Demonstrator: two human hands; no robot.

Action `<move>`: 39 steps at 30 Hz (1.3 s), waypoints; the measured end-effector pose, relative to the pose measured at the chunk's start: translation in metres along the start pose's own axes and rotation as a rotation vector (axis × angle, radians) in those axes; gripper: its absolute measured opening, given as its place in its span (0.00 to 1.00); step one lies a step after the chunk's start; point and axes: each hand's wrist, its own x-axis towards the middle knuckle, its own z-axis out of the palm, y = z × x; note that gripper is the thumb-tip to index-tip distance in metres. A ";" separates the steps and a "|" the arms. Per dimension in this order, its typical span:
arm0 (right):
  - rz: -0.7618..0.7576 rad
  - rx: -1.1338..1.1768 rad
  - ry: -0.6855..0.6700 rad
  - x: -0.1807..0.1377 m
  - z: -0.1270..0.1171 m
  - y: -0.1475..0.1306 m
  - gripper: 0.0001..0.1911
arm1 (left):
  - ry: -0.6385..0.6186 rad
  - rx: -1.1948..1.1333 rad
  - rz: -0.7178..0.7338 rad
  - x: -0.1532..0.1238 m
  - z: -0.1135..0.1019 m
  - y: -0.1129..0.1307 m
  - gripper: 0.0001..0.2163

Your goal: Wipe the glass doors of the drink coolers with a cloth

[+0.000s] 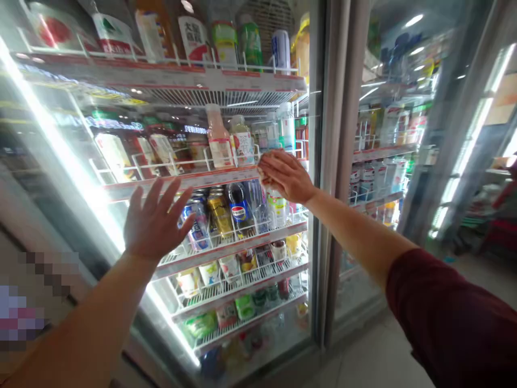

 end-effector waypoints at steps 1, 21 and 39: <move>0.041 -0.012 0.052 0.007 -0.002 0.007 0.26 | 0.012 0.012 0.014 0.000 0.000 0.000 0.38; 0.118 0.005 0.043 0.010 -0.005 0.007 0.28 | 0.010 0.037 0.051 -0.001 0.001 -0.003 0.37; 0.272 -0.079 0.206 -0.010 -0.007 0.023 0.30 | 0.010 -0.054 0.024 0.001 -0.004 0.001 0.38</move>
